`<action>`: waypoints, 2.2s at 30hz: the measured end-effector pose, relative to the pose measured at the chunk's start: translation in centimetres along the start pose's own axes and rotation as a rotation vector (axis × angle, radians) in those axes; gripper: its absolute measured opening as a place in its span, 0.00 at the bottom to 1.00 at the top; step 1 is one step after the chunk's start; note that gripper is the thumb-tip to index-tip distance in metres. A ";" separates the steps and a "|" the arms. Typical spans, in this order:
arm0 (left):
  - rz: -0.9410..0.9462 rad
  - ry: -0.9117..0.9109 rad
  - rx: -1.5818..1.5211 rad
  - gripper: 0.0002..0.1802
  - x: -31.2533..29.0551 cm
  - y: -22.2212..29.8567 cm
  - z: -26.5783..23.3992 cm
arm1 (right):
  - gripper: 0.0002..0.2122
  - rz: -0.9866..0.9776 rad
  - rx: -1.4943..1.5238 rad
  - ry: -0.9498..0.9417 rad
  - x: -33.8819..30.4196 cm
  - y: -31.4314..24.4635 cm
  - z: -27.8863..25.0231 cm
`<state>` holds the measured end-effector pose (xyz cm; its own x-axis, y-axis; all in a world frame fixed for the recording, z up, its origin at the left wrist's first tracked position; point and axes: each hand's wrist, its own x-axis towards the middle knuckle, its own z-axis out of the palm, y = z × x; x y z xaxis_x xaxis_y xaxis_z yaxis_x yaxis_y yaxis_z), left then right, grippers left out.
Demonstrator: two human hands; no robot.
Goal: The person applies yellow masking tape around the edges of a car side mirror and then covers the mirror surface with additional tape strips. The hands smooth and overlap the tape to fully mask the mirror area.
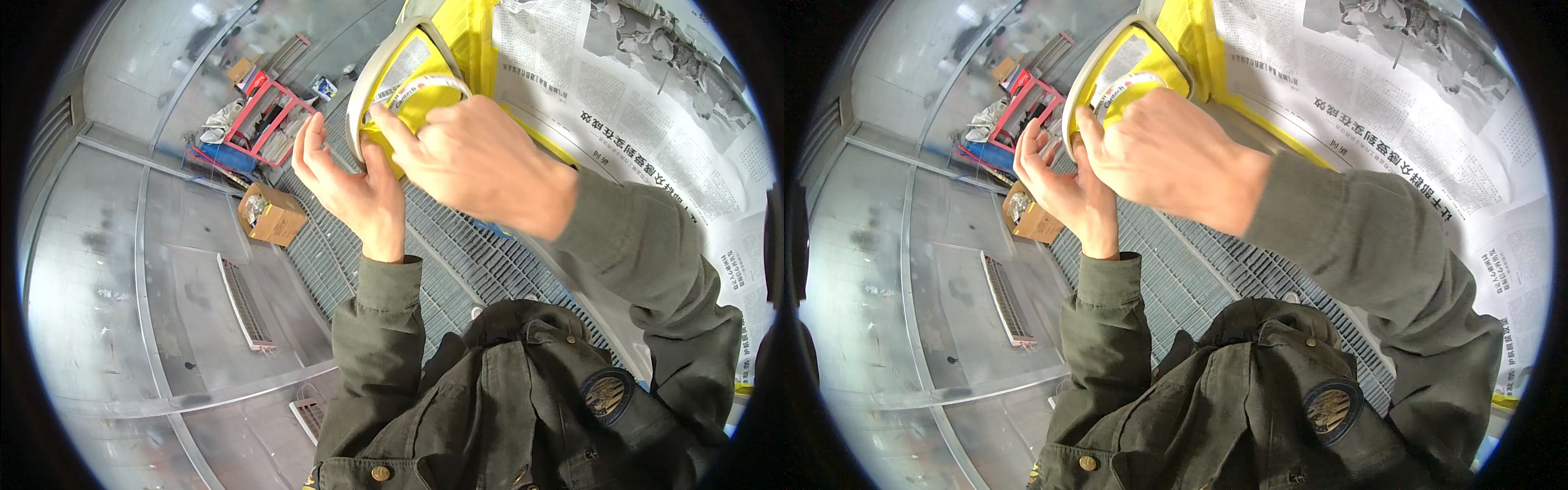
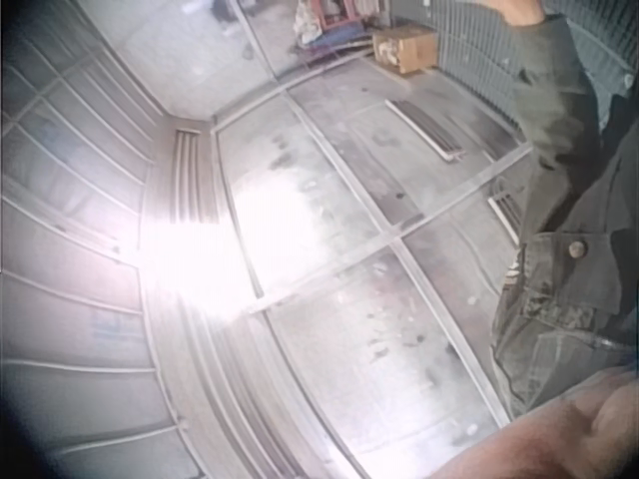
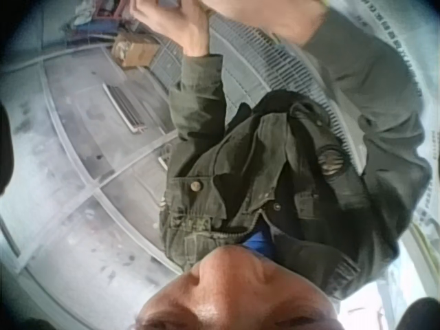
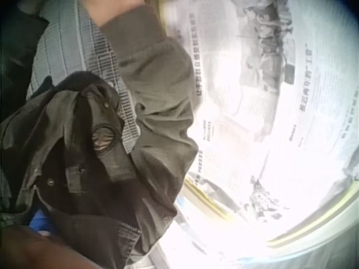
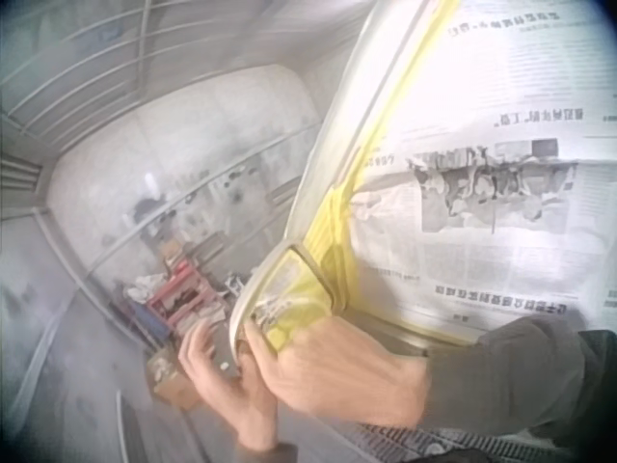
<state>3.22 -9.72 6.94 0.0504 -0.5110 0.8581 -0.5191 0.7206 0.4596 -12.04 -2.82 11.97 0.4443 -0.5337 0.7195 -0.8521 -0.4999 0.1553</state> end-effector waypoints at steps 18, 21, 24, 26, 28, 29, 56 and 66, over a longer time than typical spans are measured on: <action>0.382 -0.355 0.229 0.33 -4.7 3.9 -1.0 | 0.05 0.118 -0.197 0.158 2.9 5.8 1.4; 0.304 -0.525 0.336 0.46 -4.8 4.5 -0.4 | 0.07 0.130 -0.202 0.089 2.9 5.8 1.4; 0.284 -0.555 0.485 0.52 -4.3 4.6 0.2 | 0.08 0.119 -0.194 0.130 3.0 5.9 1.5; 0.275 -0.553 0.534 0.52 -4.3 4.8 0.5 | 0.05 0.113 -0.185 0.176 3.2 5.9 1.7; 0.272 -0.546 0.559 0.52 -4.1 4.8 0.6 | 0.03 0.109 -0.176 0.233 3.3 5.9 1.8; 0.276 -0.541 0.562 0.52 -4.1 4.8 0.7 | 0.03 0.114 -0.168 0.226 3.1 6.0 1.8; 0.383 -0.555 0.601 0.50 -2.0 4.1 1.1 | 0.04 0.281 -0.057 0.134 2.8 6.0 3.8; 0.404 -0.628 0.711 0.51 -1.2 4.4 1.9 | 0.07 0.165 0.112 0.165 0.1 6.8 1.3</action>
<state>-0.74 -6.81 7.49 -0.5889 -0.5917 0.5506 -0.7932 0.5537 -0.2534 -17.45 -7.21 12.22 0.2423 -0.5002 0.8313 -0.8695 -0.4921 -0.0427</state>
